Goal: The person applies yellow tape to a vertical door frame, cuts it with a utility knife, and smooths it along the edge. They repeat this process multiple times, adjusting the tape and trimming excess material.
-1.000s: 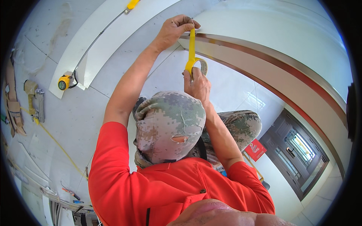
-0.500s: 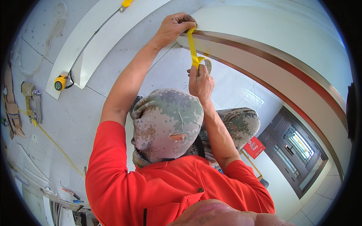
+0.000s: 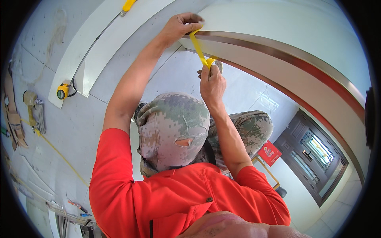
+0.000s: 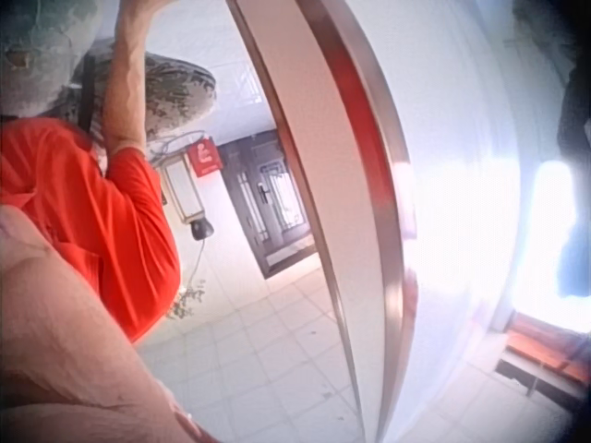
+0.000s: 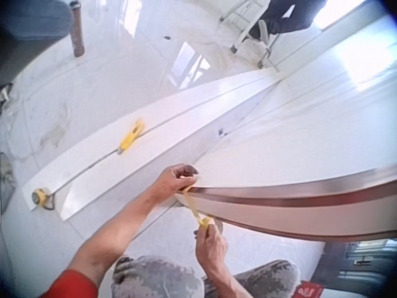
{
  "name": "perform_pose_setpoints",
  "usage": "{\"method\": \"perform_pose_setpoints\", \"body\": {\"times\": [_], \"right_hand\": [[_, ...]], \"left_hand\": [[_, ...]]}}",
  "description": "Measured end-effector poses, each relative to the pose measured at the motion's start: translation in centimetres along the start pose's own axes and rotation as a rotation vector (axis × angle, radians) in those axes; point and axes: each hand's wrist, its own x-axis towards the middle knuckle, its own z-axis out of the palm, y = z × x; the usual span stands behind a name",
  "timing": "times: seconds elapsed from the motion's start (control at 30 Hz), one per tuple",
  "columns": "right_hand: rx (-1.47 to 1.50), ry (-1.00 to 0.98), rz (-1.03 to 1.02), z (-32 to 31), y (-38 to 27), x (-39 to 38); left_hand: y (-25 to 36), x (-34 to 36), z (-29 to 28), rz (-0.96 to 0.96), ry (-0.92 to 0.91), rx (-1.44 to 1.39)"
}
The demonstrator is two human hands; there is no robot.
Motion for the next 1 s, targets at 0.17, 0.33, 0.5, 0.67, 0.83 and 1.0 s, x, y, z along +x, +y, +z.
{"method": "perform_pose_setpoints", "body": {"times": [0.17, 0.33, 0.5, 0.67, 0.83, 1.0], "right_hand": [[0.015, -0.008, 0.014, 0.1, -0.1, -0.1], [0.034, -0.003, 0.028, 0.0, -0.4, 0.0], [0.005, 0.098, -0.074, 1.4, 0.9, 1.1], [0.013, 0.102, -0.085, 1.5, 1.2, 2.0], [0.007, 0.099, -0.138, 1.8, 1.2, 3.0], [0.036, 0.086, -0.184, 2.3, 1.4, 3.7]], "left_hand": [[0.0, 0.3, 0.6, 0.024, 0.087, 0.163], [-0.7, -4.1, 1.0, 0.217, 0.205, 0.279], [-1.5, -5.9, 0.8, 0.438, 0.101, 0.548], [-0.8, -6.5, 1.5, 0.358, 0.113, 0.781], [-4.2, -5.9, 1.3, 0.434, 0.202, 0.783], [-4.9, -6.2, 2.2, 0.463, 0.308, 0.921]]}}
